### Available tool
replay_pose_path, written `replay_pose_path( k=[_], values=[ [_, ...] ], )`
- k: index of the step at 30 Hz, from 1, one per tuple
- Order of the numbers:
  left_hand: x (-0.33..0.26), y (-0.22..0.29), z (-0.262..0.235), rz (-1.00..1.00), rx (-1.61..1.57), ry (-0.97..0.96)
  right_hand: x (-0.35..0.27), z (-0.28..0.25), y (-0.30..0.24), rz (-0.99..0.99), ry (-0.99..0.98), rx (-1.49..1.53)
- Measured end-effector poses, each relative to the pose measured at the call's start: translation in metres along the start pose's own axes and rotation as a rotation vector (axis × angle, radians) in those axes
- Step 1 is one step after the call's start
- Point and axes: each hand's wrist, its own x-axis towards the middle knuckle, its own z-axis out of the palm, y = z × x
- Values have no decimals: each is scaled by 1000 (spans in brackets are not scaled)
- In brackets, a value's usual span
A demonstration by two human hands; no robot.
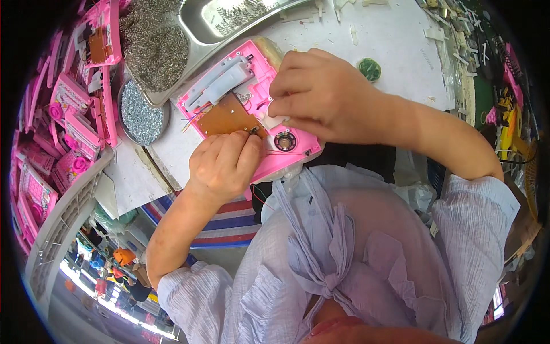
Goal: Assembling and soldering components of a pink electronic toy on a workshop table.
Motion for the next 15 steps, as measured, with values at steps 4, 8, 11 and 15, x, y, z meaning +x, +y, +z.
replay_pose_path(
  k=[4,8,11,15],
  values=[
    [-5,3,0,-25,5,-12,1,-5,-23,-22,-62,-359],
    [-8,7,-10,-134,-173,26,-7,-11,-30,61,23,-297],
    [-20,11,-18,-226,-183,127,-5,-25,-26,79,81,-158],
    [-42,23,-2,-378,-228,248,4,-19,-42,74,47,-142]
  ],
)
